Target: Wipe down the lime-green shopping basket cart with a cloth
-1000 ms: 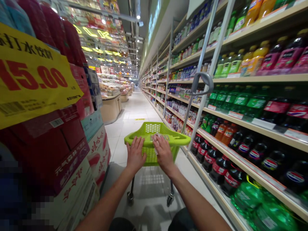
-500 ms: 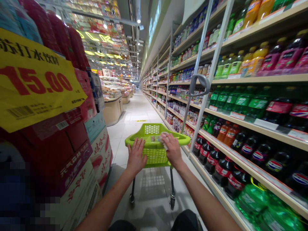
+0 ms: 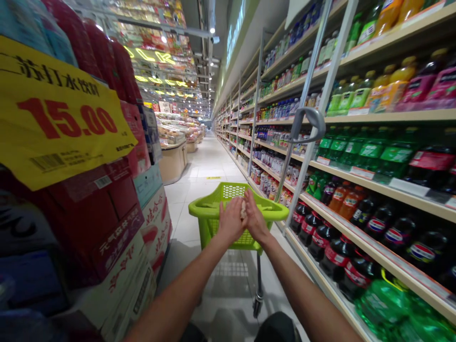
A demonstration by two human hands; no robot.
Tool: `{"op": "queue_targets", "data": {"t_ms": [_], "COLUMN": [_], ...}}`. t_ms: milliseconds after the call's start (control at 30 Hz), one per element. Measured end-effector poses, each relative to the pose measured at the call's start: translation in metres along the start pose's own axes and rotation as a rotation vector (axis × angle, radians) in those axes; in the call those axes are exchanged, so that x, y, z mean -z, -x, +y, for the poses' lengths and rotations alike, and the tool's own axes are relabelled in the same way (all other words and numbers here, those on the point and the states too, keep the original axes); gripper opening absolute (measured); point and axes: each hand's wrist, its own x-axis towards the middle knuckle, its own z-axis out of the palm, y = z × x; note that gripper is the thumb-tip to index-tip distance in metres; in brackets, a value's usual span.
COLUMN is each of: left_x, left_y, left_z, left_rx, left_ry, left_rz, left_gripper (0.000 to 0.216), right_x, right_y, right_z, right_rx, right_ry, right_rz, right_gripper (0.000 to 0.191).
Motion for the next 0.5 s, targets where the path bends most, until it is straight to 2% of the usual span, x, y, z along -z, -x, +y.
{"op": "queue_targets", "data": {"t_ms": [67, 133, 233, 333, 400, 500], "left_x": [-0.004, 0.0, 0.018, 0.03, 0.024, 0.004], "left_y": [-0.004, 0.0, 0.015, 0.029, 0.032, 0.031], "left_z": [0.007, -0.004, -0.05, -0.09, -0.09, -0.063], "left_rx": [-0.014, -0.046, -0.029, 0.107, 0.097, -0.112], "left_ry": [-0.001, -0.002, -0.037, -0.117, -0.124, -0.087], "left_rz": [0.011, 0.047, 0.145, 0.344, 0.393, 0.306], "left_gripper": [0.033, 0.027, 0.027, 0.027, 0.028, 0.031], "right_x": [0.019, 0.035, 0.047, 0.044, 0.037, 0.031], "right_y": [0.002, 0.008, 0.02, 0.029, 0.03, 0.029], "right_z": [0.02, 0.042, 0.066, 0.069, 0.064, 0.06], "right_rx": [0.011, 0.011, 0.045, 0.074, 0.051, 0.036], "right_ry": [0.178, 0.425, 0.633, 0.677, 0.693, 0.697], "right_rz": [0.039, 0.065, 0.045, 0.087, 0.151, 0.189], "right_gripper": [0.055, 0.051, 0.042, 0.039, 0.04, 0.041]}}
